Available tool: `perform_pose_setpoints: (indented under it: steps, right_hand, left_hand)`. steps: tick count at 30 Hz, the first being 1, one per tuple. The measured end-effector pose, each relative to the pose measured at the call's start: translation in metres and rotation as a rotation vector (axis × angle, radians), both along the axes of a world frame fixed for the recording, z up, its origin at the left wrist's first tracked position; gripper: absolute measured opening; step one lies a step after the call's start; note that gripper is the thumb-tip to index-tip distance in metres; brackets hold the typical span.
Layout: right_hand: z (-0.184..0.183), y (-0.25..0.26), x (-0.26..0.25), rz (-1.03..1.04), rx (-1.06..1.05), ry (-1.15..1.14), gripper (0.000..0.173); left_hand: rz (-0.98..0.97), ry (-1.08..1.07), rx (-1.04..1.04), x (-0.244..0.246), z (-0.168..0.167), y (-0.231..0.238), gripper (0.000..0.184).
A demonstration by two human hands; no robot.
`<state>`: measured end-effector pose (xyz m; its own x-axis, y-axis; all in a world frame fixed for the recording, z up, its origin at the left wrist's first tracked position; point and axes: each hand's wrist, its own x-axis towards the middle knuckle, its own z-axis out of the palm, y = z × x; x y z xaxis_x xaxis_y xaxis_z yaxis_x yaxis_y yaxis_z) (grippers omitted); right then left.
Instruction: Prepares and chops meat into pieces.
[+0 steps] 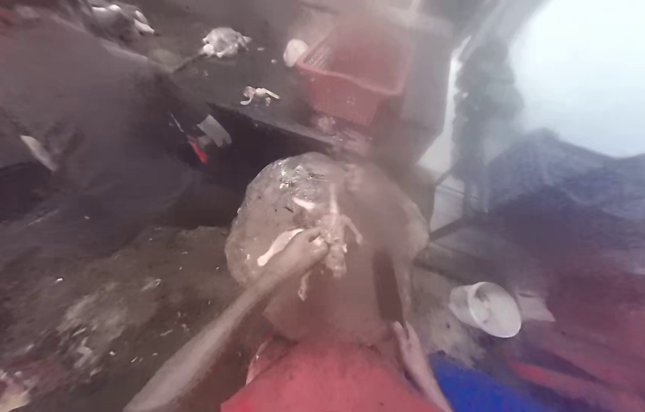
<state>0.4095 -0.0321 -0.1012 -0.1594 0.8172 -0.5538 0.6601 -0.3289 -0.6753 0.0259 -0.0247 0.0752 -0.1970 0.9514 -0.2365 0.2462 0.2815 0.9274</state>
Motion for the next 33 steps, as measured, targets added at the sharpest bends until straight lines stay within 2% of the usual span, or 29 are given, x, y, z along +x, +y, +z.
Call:
perform_pose_setpoints:
  steps: [1, 3, 5, 7, 9, 12, 13, 14, 15, 16, 17, 19, 22, 25, 28, 31, 33]
  right_hand:
    - [-0.001, 0.0, -0.002, -0.004, 0.015, 0.042, 0.048]
    - [0.003, 0.003, -0.01, -0.019, 0.08, 0.149, 0.05]
    - [0.03, 0.008, -0.027, -0.034, 0.118, 0.225, 0.052]
    - [0.062, 0.02, -0.048, -0.003, 0.204, 0.298, 0.05]
    - [0.085, 0.033, -0.063, 0.075, 0.321, 0.425, 0.057]
    - [0.13, 0.042, -0.087, 0.158, 0.344, 0.538, 0.085]
    - [0.138, 0.043, -0.095, 0.152, 0.305, 0.503, 0.082]
    - [0.138, 0.044, -0.104, 0.151, 0.262, 0.415, 0.07]
    - [0.125, 0.044, -0.107, 0.172, 0.185, 0.315, 0.056]
    - [0.092, 0.048, -0.108, 0.222, 0.165, 0.239, 0.048]
    - [0.065, 0.055, -0.109, 0.293, 0.134, 0.2, 0.043]
    - [0.035, 0.064, -0.107, 0.402, 0.043, 0.128, 0.041]
    - [0.041, 0.064, -0.107, 0.433, 0.062, 0.132, 0.041]
    - [0.06, 0.053, -0.109, 0.385, 0.06, 0.261, 0.049]
    - [0.035, 0.047, -0.105, 0.354, 0.009, 0.289, 0.051]
    - [0.007, 0.044, -0.078, 0.433, -0.084, 0.15, 0.047]
    - [0.016, 0.042, -0.058, 0.396, -0.107, 0.076, 0.047]
  left_hand:
    - [0.097, -0.093, -0.007, 0.003, -0.019, 0.0, 0.016]
    - [0.247, -0.264, -0.029, 0.007, -0.082, 0.001, 0.021]
    - [0.284, -0.369, -0.089, 0.015, -0.149, -0.003, 0.03]
    - [0.249, -0.352, -0.13, 0.029, -0.176, -0.006, 0.037]
    - [0.235, -0.312, -0.109, 0.038, -0.168, -0.001, 0.034]
    - [0.223, -0.286, -0.12, 0.036, -0.161, 0.003, 0.03]
    - [0.208, -0.281, -0.146, 0.033, -0.162, 0.004, 0.031]
    - [0.194, -0.263, -0.162, 0.031, -0.164, 0.003, 0.031]
    - [0.178, -0.236, -0.167, 0.03, -0.167, 0.001, 0.032]
    - [0.163, -0.205, -0.153, 0.028, -0.171, -0.002, 0.034]
    - [0.164, -0.191, -0.114, 0.027, -0.171, -0.002, 0.034]
    - [0.201, -0.209, -0.087, 0.026, -0.165, -0.007, 0.03]
    - [0.201, -0.262, -0.157, 0.019, -0.154, -0.021, 0.031]
    - [0.206, -0.333, -0.22, 0.02, -0.153, -0.046, 0.04]
    - [0.261, -0.303, -0.263, 0.017, -0.145, -0.059, 0.042]
    - [0.28, -0.143, -0.211, 0.002, -0.106, -0.071, 0.034]
    - [0.324, -0.122, -0.103, -0.013, -0.073, -0.081, 0.025]
